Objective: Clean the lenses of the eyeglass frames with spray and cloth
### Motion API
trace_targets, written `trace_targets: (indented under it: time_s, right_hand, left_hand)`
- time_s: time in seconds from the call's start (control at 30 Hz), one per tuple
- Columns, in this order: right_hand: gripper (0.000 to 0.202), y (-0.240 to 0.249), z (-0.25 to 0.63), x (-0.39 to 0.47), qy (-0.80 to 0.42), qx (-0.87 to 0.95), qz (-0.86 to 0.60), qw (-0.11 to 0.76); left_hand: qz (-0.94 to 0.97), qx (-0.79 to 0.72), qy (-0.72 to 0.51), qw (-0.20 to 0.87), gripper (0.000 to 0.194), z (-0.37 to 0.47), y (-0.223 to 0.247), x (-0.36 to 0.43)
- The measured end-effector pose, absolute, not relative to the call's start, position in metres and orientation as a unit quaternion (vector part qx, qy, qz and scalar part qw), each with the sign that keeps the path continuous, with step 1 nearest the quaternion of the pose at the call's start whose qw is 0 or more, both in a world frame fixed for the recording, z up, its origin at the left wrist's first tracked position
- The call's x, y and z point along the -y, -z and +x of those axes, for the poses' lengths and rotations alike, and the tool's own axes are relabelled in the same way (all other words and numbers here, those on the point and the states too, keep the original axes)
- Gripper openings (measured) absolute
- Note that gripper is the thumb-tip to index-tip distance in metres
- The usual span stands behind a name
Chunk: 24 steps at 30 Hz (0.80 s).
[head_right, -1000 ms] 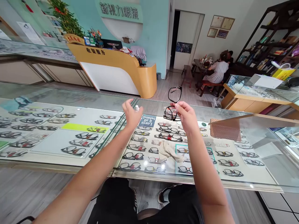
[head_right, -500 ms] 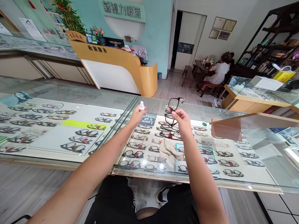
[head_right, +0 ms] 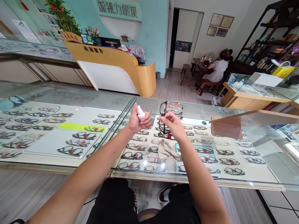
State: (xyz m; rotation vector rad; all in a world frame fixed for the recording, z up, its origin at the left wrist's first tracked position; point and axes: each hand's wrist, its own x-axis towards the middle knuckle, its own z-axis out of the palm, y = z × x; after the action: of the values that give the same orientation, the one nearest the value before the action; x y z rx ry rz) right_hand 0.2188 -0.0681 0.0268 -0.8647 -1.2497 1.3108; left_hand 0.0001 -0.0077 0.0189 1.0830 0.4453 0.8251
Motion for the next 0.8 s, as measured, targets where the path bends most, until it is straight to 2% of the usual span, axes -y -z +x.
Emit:
trace_targets:
  time_s: [0.13, 0.3, 0.4, 0.8]
  right_hand:
    - [0.039, -0.028, 0.213, 0.072, -0.588, 0.51, -0.334, 0.532]
    - [0.037, -0.024, 0.205, 0.075, -0.619, 0.503, -0.324, 0.509]
    - [0.039, -0.021, 0.201, 0.075, -0.626, 0.505, -0.316, 0.503]
    - [0.039, -0.024, 0.199, 0.075, -0.639, 0.494, -0.29, 0.513]
  left_hand:
    - [0.533, -0.234, -0.406, 0.705, 0.092, 0.006, -0.017, 0.011]
    - [0.591, -0.341, -0.482, 0.549, 0.086, 0.015, -0.011, 0.015]
    - [0.615, -0.366, -0.49, 0.498, 0.082, 0.016, -0.008, 0.017]
    - [0.639, -0.373, -0.481, 0.471, 0.081, 0.014, -0.004, 0.015]
